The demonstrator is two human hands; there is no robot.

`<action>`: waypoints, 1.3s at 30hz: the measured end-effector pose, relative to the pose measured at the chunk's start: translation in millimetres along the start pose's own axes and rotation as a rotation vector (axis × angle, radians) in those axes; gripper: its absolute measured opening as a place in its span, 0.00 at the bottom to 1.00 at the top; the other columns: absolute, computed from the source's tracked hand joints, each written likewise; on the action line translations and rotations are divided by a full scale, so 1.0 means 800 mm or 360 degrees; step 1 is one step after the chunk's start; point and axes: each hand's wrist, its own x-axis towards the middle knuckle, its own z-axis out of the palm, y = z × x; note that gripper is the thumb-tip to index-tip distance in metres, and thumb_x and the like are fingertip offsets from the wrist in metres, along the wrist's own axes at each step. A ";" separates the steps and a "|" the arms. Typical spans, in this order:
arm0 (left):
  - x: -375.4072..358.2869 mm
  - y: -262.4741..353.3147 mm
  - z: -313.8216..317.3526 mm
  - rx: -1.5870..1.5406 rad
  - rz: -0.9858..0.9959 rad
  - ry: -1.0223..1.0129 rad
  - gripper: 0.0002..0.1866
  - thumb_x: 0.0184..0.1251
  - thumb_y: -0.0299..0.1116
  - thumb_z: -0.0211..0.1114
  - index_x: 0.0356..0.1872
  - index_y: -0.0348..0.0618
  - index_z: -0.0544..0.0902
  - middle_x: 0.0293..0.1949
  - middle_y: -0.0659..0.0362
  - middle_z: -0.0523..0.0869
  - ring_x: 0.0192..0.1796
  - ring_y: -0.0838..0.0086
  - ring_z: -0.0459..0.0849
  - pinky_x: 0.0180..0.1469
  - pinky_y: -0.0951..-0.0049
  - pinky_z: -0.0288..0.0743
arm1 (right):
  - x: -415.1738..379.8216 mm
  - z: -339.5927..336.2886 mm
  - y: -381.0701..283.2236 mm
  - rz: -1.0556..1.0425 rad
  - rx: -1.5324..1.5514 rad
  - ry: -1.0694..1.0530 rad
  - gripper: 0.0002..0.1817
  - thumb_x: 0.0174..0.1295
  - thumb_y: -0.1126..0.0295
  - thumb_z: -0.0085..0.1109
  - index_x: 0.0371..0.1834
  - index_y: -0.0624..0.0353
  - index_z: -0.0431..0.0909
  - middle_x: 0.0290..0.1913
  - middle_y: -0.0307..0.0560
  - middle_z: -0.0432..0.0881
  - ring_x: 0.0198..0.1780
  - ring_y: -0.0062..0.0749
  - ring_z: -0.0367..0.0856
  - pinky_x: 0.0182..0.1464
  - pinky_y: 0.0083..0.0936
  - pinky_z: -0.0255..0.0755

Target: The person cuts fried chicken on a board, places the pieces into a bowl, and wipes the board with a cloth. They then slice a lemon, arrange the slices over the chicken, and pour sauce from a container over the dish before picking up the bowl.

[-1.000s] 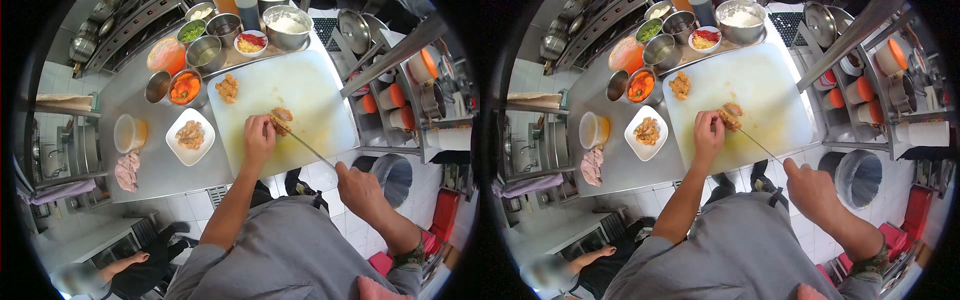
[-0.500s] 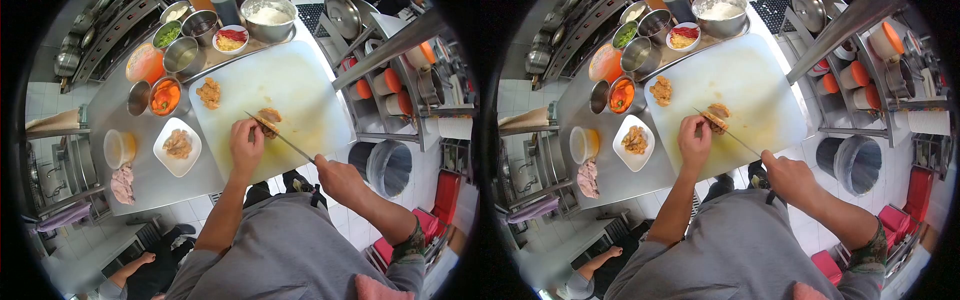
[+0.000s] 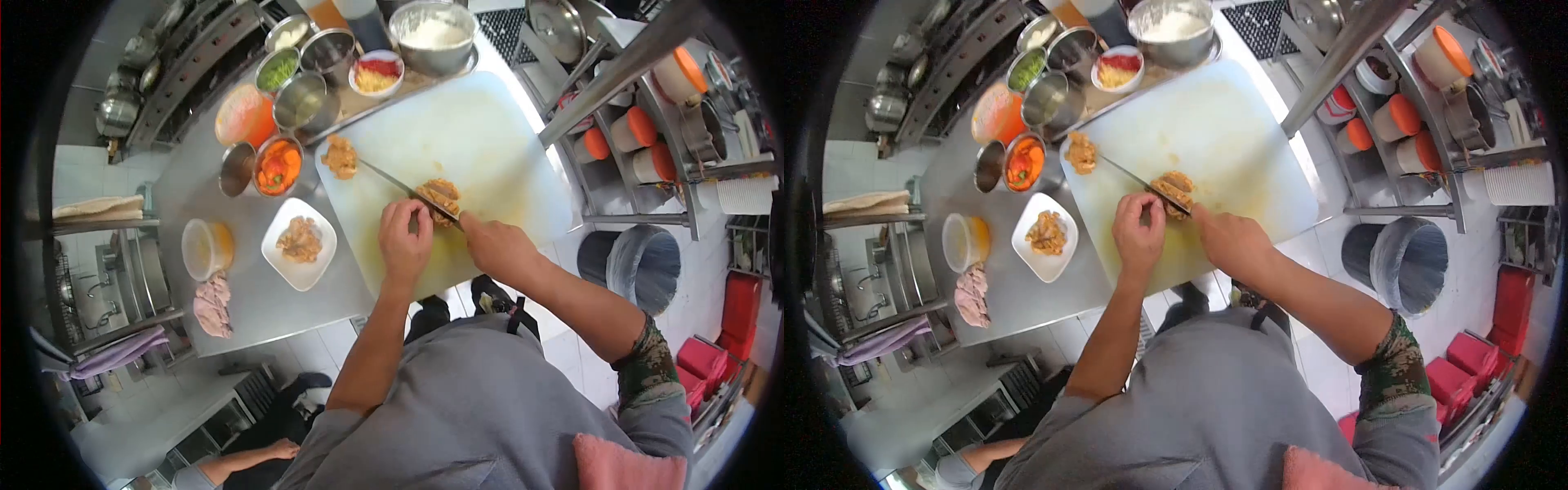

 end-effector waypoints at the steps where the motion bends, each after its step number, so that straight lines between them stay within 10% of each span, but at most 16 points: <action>1: 0.002 -0.002 -0.002 -0.0041 0.0003 -0.0028 0.06 0.65 0.21 0.68 0.42 0.37 0.84 0.40 0.51 0.85 0.42 0.61 0.86 0.47 0.66 0.82 | 0.003 -0.007 0.001 0.0023 0.0042 -0.0005 0.09 0.73 0.69 0.49 0.50 0.61 0.68 0.33 0.65 0.85 0.37 0.65 0.86 0.41 0.55 0.78; 7: 0.021 0.003 -0.067 0.0052 0.0261 -0.0501 0.23 0.59 0.24 0.74 0.57 0.41 0.83 0.63 0.45 0.75 0.60 0.54 0.80 0.62 0.60 0.77 | -0.102 -0.048 0.045 0.0096 0.0528 0.0163 0.10 0.73 0.67 0.53 0.53 0.57 0.72 0.35 0.63 0.86 0.40 0.64 0.85 0.43 0.52 0.78; 15: 0.113 0.023 -0.078 0.0608 0.0720 -0.1355 0.58 0.49 0.36 0.85 0.82 0.48 0.60 0.84 0.43 0.52 0.85 0.46 0.50 0.83 0.46 0.51 | -0.249 0.064 0.058 0.0847 0.1736 0.0057 0.13 0.77 0.68 0.49 0.59 0.61 0.71 0.22 0.36 0.71 0.17 0.22 0.71 0.19 0.25 0.70; 24: 0.134 -0.002 -0.039 0.0489 0.0651 -0.1650 0.46 0.48 0.49 0.85 0.69 0.42 0.77 0.75 0.46 0.67 0.76 0.47 0.67 0.77 0.47 0.62 | -0.199 0.110 0.009 0.0624 0.1904 -0.0054 0.13 0.78 0.67 0.49 0.59 0.61 0.70 0.24 0.39 0.73 0.16 0.23 0.70 0.19 0.23 0.69; 30: 0.055 -0.011 -0.072 0.0205 0.0333 -0.0994 0.39 0.48 0.50 0.85 0.61 0.42 0.83 0.73 0.45 0.70 0.70 0.45 0.72 0.75 0.52 0.67 | -0.152 0.104 -0.021 0.0510 0.1866 -0.0246 0.16 0.78 0.66 0.50 0.63 0.60 0.71 0.25 0.39 0.74 0.17 0.23 0.71 0.20 0.24 0.70; 39: 0.050 -0.099 -0.265 0.0672 0.0263 -0.0640 0.37 0.48 0.50 0.83 0.59 0.41 0.86 0.82 0.44 0.59 0.85 0.45 0.52 0.82 0.39 0.51 | -0.057 0.072 -0.134 0.0329 0.1595 -0.0762 0.13 0.78 0.65 0.50 0.60 0.58 0.69 0.25 0.38 0.71 0.18 0.23 0.71 0.21 0.25 0.71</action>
